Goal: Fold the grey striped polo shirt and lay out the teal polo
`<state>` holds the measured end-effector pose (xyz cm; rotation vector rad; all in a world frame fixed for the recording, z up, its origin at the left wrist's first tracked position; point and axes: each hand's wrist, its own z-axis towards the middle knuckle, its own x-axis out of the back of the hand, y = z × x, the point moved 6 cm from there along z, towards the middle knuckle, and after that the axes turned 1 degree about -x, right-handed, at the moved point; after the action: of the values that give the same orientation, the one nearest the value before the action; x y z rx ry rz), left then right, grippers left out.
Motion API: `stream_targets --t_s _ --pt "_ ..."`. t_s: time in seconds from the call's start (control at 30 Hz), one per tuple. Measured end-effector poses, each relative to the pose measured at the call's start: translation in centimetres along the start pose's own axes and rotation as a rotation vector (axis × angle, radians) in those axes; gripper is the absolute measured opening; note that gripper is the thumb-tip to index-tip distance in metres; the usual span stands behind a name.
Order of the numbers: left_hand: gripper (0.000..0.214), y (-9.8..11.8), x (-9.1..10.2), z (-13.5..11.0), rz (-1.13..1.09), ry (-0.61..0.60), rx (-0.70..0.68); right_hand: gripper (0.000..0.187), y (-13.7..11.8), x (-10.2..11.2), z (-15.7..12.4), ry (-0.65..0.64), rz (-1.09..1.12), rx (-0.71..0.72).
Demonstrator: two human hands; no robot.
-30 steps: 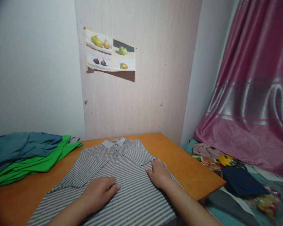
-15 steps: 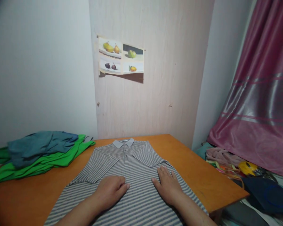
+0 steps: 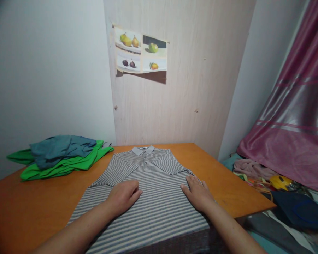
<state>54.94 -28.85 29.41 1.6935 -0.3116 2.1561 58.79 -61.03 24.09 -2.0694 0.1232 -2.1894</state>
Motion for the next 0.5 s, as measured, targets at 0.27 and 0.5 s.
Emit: stream_targets --t_s 0.27,0.5 --pt "0.026 -3.2 2.1 -5.8 -0.014 0.004 0.048 0.075 -1.6 1.1 -2.6 0.012 0.048 0.013" --pt "0.062 -5.4 -0.5 -10.4 -0.041 0.022 0.152 0.076 -6.5 -0.1 -5.1 -0.025 0.139 0.196"
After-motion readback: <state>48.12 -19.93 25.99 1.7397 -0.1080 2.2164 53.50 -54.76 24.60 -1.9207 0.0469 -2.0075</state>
